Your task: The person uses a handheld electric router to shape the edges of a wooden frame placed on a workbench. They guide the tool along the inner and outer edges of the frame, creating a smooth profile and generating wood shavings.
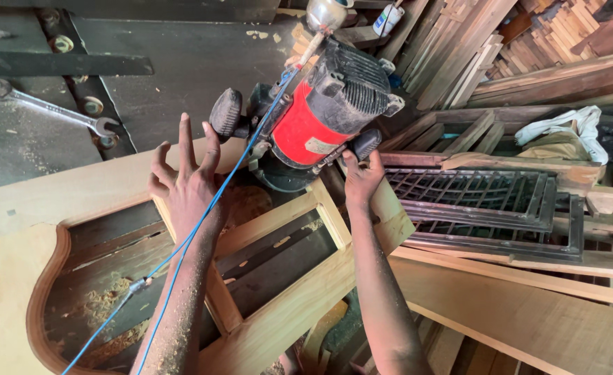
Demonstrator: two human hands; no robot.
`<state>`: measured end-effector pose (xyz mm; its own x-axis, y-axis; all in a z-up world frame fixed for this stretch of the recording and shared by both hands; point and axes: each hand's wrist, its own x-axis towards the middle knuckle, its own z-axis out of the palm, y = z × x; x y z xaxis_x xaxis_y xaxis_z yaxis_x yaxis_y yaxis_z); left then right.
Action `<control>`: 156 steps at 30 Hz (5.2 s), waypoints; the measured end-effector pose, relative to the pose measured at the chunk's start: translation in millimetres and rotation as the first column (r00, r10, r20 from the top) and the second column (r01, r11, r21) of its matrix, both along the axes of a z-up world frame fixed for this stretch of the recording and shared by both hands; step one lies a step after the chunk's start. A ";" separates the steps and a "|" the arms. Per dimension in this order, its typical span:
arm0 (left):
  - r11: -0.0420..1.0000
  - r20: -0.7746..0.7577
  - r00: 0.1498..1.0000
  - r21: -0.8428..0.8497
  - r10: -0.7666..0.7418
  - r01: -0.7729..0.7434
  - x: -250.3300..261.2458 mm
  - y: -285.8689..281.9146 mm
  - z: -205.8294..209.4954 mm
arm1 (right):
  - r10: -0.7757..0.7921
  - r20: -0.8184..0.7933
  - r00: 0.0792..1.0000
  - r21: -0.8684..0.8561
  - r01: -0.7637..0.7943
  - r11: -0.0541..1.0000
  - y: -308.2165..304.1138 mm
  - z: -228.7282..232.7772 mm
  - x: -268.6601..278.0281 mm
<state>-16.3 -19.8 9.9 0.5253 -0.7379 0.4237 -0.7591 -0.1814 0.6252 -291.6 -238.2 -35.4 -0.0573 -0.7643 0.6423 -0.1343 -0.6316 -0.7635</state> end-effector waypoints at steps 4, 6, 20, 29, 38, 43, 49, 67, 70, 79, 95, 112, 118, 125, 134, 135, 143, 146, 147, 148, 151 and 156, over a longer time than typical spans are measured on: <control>1.000 0.016 1.000 0.021 0.003 -0.004 -3.2 -0.6 -1.2 | -0.095 -0.113 0.989 -0.038 0.091 0.995 4.4 4.0 -2.0; 0.999 0.019 1.000 0.035 0.007 -0.008 -4.8 -1.3 -1.8 | -0.085 -0.116 0.990 -0.054 0.079 0.995 7.2 5.9 -2.7; 0.999 -0.012 1.000 0.047 -0.006 0.006 -6.0 -2.1 2.2 | -0.078 -0.068 0.995 -0.034 0.076 0.997 0.7 5.6 -3.6; 1.000 -0.029 1.000 0.003 0.001 -0.001 -10.1 -14.0 -2.3 | -0.074 -0.048 0.996 -0.046 0.072 0.996 -3.7 3.1 -7.6; 1.000 -0.079 0.997 -0.019 -0.014 0.012 -11.4 -23.7 -2.9 | -0.078 -0.034 0.996 -0.017 0.078 0.997 -0.3 6.8 -6.4; 0.999 -0.082 0.997 -0.039 -0.018 0.015 -11.0 -27.1 -4.1 | -0.102 -0.078 0.992 -0.046 0.099 0.994 3.1 8.8 -6.7; 0.997 0.008 1.000 -0.083 -0.005 0.005 -0.9 -42.1 -11.9 | -0.136 -0.047 0.990 -0.007 0.136 0.991 14.4 7.4 -4.3; 0.934 -0.205 0.949 -0.314 -0.241 0.169 17.9 -77.1 -8.6 | -0.207 -0.088 0.974 0.070 0.214 0.974 45.0 14.5 3.4; 0.940 -0.232 0.945 -0.303 -0.231 0.156 15.5 -66.6 0.9 | -0.158 -0.154 0.975 0.077 0.172 0.982 26.6 22.4 -4.0; 0.920 -0.027 0.977 -0.344 -0.211 0.189 7.1 -42.9 2.5 | -0.021 -0.183 0.983 0.086 0.038 0.996 -35.9 0.2 -25.3; 0.927 0.086 0.986 -0.338 -0.144 0.165 -23.7 -37.3 -6.6 | 0.325 0.110 0.939 0.231 -0.342 0.911 -34.5 29.8 -23.0; 0.955 -0.031 0.987 -0.261 -0.156 0.143 -38.3 -25.3 20.5 | 0.342 0.141 0.929 0.171 -0.363 0.916 -37.2 25.6 -27.3; 0.944 -0.046 0.985 -0.295 -0.165 0.145 -43.2 -21.0 22.6 | 0.302 0.138 0.943 0.153 -0.321 0.935 -36.7 21.2 -31.3; 0.953 -0.012 0.991 -0.274 -0.135 0.126 -43.1 -19.3 20.2 | 0.226 0.113 0.968 0.154 -0.242 0.958 -32.8 22.1 -33.2; 0.932 0.009 0.988 -0.331 -0.151 0.146 -39.7 -16.7 6.2 | 0.173 0.085 0.981 0.124 -0.183 0.975 -29.3 22.0 -35.4; 0.929 0.021 0.989 -0.338 -0.149 0.148 -39.1 -17.2 4.6 | 0.128 0.040 0.991 0.109 -0.132 0.985 -30.8 21.4 -35.8; 0.914 -0.024 0.983 -0.373 -0.181 0.159 -41.8 -13.7 3.0 | 0.079 0.022 0.997 0.079 -0.080 0.994 -33.8 13.7 -38.5; 0.937 -0.065 0.983 -0.318 -0.174 0.145 -43.5 -8.9 7.8 | 0.076 0.012 0.997 0.040 -0.076 0.996 -35.6 13.0 -40.0; 0.936 -0.086 0.978 -0.315 -0.190 0.154 -44.2 -7.5 10.2 | 0.062 0.001 0.998 0.035 -0.062 0.997 -35.4 11.9 -40.2; 0.936 -0.106 0.973 -0.313 -0.205 0.163 -44.7 -6.6 12.6 | 0.048 -0.009 0.999 0.031 -0.048 0.998 -35.4 11.3 -40.6; 0.978 -0.153 0.978 -0.177 -0.139 0.111 -45.0 -4.1 18.8 | 0.061 0.033 0.998 0.059 -0.063 0.996 -34.3 13.2 -40.8; 0.926 -0.124 0.958 -0.315 -0.260 0.210 -42.0 1.2 19.5 | 0.094 0.071 0.993 0.081 -0.100 0.992 -24.5 18.0 -40.5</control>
<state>-58.3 -18.5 29.4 0.4310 -0.7027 0.5661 -0.6426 0.2014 0.7392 -332.1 -262.7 -17.5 -0.0209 -0.8196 0.5725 -0.0224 -0.5721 -0.8199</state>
